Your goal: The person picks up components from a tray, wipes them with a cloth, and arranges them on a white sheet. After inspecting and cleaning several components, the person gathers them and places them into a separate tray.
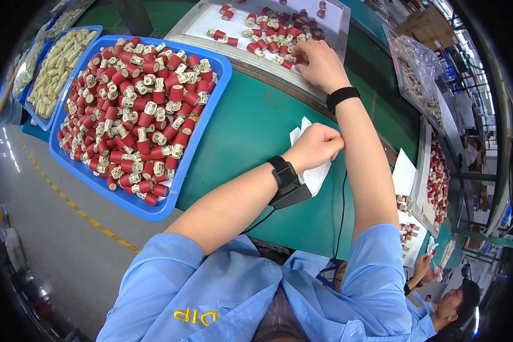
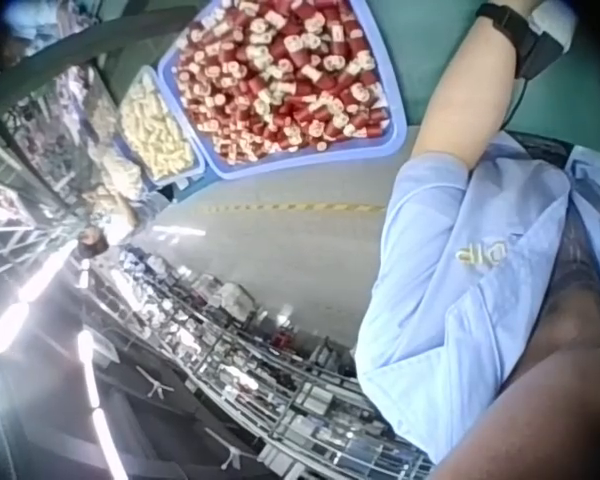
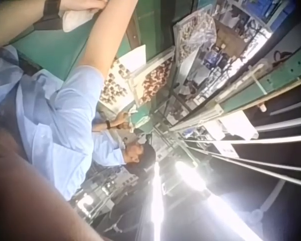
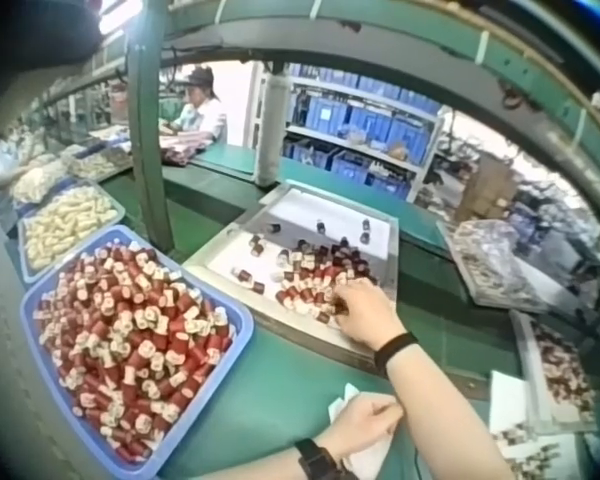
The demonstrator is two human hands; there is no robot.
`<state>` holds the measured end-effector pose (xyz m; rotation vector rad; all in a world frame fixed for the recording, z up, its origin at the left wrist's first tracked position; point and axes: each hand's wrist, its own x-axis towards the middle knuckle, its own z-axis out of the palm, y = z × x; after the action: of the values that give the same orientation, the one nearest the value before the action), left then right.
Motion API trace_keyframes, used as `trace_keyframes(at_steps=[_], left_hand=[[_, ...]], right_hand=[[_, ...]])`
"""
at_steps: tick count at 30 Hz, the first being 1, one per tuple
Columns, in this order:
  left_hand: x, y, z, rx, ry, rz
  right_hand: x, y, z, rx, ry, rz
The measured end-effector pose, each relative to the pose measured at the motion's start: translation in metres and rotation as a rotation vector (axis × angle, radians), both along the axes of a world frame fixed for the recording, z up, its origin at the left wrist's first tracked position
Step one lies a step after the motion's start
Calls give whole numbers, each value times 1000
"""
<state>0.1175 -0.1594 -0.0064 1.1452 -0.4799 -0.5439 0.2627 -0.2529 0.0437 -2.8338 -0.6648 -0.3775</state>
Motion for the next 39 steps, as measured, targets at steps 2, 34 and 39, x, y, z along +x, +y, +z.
trace_keyframes(at_steps=[2,34,39], left_hand=[[1,0,2,-8,2,17],[-19,0,21,52,-368,156],[-21,-4,22,51,-360,220]], right_hand=[[1,0,-3,-6,12,-23],[-227,-80,-22,1318,-30,25],[-226,-83,-26,1285,17,37]])
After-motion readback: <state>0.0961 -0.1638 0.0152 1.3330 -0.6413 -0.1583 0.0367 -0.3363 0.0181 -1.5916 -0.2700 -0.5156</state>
